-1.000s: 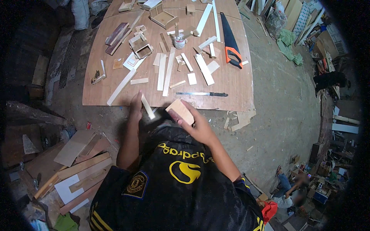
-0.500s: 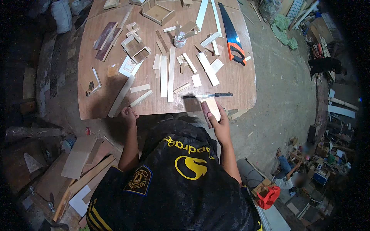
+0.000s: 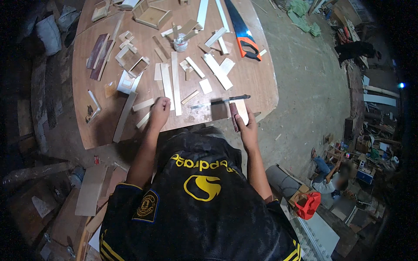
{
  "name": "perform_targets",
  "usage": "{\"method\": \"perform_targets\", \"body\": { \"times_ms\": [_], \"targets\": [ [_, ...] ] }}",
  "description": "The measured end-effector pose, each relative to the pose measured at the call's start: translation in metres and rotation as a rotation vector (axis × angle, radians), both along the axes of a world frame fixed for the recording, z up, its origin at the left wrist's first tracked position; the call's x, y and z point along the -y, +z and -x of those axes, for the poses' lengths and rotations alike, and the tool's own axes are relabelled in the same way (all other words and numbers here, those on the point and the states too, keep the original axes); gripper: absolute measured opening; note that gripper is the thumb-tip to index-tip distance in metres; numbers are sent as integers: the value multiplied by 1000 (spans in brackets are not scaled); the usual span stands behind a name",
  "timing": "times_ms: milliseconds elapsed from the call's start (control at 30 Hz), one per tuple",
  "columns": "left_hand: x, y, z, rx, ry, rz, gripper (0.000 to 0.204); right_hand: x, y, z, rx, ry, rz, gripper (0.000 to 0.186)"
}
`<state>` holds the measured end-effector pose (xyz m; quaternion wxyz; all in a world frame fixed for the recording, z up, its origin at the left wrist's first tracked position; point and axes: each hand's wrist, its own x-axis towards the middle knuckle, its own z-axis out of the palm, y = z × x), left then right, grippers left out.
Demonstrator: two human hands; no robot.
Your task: Assembling and sanding small wooden pieces in a workshop environment.
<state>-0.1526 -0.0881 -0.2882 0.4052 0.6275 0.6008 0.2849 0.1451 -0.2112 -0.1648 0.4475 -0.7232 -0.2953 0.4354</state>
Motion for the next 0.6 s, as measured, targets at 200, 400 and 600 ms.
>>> {"method": "perform_targets", "body": {
  "times_ms": [200, 400, 600],
  "targets": [
    [-4, -10, -73, -548, -182, -298, 35, 29, -15, -16, -78, -139, 36, 54],
    [-16, -26, -83, -29, -251, 291, 29, 44, -20, -38, -91, -122, 38, 55],
    [0, 40, -91, 739, -188, 677, 29, 32, -10, -95, -33, -108, -25, 52]
  ]
}}
